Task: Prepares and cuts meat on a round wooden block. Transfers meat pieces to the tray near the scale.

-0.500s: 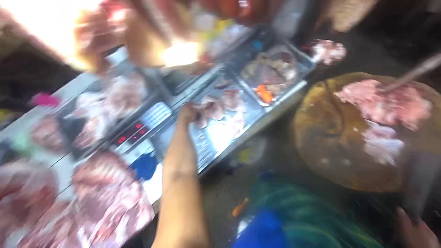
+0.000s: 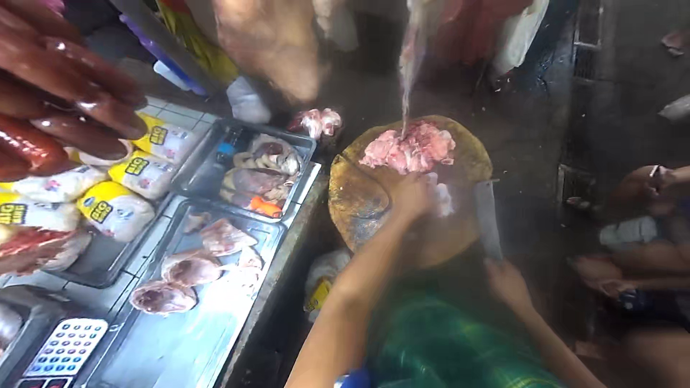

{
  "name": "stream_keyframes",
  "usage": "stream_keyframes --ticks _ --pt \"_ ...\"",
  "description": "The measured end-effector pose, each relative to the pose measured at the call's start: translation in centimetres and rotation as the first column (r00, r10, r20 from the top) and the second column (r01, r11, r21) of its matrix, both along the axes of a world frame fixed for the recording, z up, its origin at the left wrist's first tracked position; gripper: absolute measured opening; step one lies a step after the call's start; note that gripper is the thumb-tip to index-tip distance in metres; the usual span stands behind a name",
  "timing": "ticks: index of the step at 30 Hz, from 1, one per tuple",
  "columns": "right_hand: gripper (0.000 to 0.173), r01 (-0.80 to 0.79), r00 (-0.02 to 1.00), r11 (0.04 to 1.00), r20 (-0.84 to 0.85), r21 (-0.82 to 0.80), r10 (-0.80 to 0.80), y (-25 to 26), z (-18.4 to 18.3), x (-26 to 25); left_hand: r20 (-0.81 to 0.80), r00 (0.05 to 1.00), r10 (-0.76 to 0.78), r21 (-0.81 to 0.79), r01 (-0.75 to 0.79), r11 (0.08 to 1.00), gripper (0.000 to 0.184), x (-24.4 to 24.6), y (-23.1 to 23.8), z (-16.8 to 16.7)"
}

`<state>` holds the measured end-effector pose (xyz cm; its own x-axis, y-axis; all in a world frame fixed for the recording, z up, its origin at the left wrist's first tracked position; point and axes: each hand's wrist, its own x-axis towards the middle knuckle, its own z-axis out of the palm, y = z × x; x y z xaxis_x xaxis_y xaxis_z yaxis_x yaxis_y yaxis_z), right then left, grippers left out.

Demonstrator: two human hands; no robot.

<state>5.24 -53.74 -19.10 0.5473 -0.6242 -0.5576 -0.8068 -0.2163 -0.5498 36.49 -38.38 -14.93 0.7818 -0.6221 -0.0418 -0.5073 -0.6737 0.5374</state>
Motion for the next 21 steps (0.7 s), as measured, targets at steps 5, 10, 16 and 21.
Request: stream_keyframes --ticks 5,10,16,21 --pt "0.066 -0.045 0.999 0.999 -0.008 -0.005 0.045 -1.3 -1.9 -0.8 -0.002 0.975 -0.221 0.352 0.208 0.913 0.043 -0.6 -5.1 -0.9" --pt "0.069 -0.057 0.998 0.995 0.043 0.076 0.054 -2.6 -1.9 -1.2 -0.181 0.976 -0.124 0.292 0.174 0.940 0.037 3.0 -2.5 1.7" --pt "0.063 -0.121 0.990 0.984 0.081 0.128 0.111 -4.4 -2.4 -1.3 -0.205 0.860 -0.467 0.613 0.485 0.624 0.070 7.2 -8.7 0.2" --pt "0.061 -0.148 0.989 0.981 0.039 0.129 0.144 -4.9 -1.7 -1.3 -0.249 0.872 -0.421 0.697 0.464 0.547 0.050 7.5 -8.2 0.6"
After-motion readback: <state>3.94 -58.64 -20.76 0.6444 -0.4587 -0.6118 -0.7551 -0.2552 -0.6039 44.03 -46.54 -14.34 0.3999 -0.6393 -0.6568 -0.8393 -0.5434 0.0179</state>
